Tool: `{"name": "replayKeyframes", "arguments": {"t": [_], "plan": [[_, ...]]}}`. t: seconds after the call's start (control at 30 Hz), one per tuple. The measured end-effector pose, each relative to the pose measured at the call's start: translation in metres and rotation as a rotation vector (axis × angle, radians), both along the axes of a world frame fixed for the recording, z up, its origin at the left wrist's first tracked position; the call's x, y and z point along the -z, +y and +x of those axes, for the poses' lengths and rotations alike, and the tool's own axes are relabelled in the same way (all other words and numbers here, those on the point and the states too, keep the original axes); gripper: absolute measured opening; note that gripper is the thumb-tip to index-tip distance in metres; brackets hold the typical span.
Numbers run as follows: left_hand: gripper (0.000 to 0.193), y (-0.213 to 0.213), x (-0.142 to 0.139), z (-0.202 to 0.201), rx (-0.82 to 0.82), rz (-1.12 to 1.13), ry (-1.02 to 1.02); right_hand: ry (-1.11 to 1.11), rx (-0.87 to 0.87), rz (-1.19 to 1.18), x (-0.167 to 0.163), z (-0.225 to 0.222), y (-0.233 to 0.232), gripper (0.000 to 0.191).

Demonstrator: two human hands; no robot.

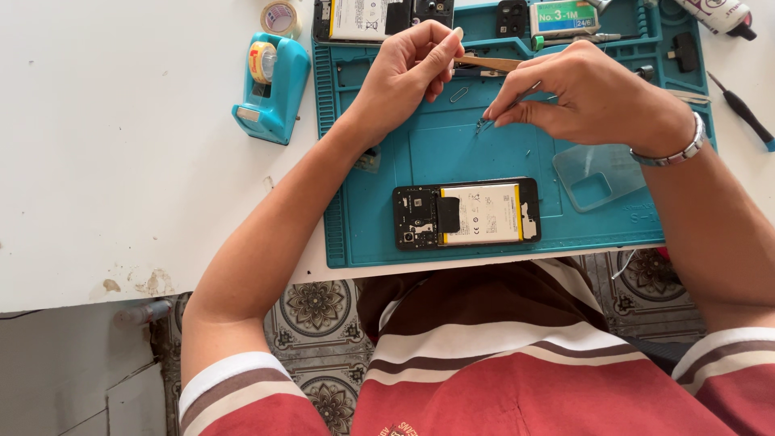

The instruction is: The person removes a protective film from a disassembled smartphone, then uses tweezers to pick up small screws and place them into screw holes on the phone's internal frame. The person handles the phone, battery, and screws throughout the clip.

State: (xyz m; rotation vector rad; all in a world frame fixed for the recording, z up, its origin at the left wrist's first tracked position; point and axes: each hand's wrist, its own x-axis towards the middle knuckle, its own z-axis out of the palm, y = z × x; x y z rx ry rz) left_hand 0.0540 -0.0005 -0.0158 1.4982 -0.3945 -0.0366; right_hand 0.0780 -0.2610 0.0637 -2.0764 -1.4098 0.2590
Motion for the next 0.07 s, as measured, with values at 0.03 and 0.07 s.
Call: {"name": "replayKeyframes", "arguments": {"t": [0.03, 0.07], "plan": [[0.03, 0.0, -0.0001, 0.0002, 0.0, 0.002, -0.002, -0.001, 0.001, -0.001, 0.0003, 0.0003, 0.0002, 0.018], [0.03, -0.0006, 0.0001, 0.0001, 0.006, -0.006, -0.001, -0.002, 0.002, -0.003, 0.0005, 0.0009, 0.0004, 0.018]]}}
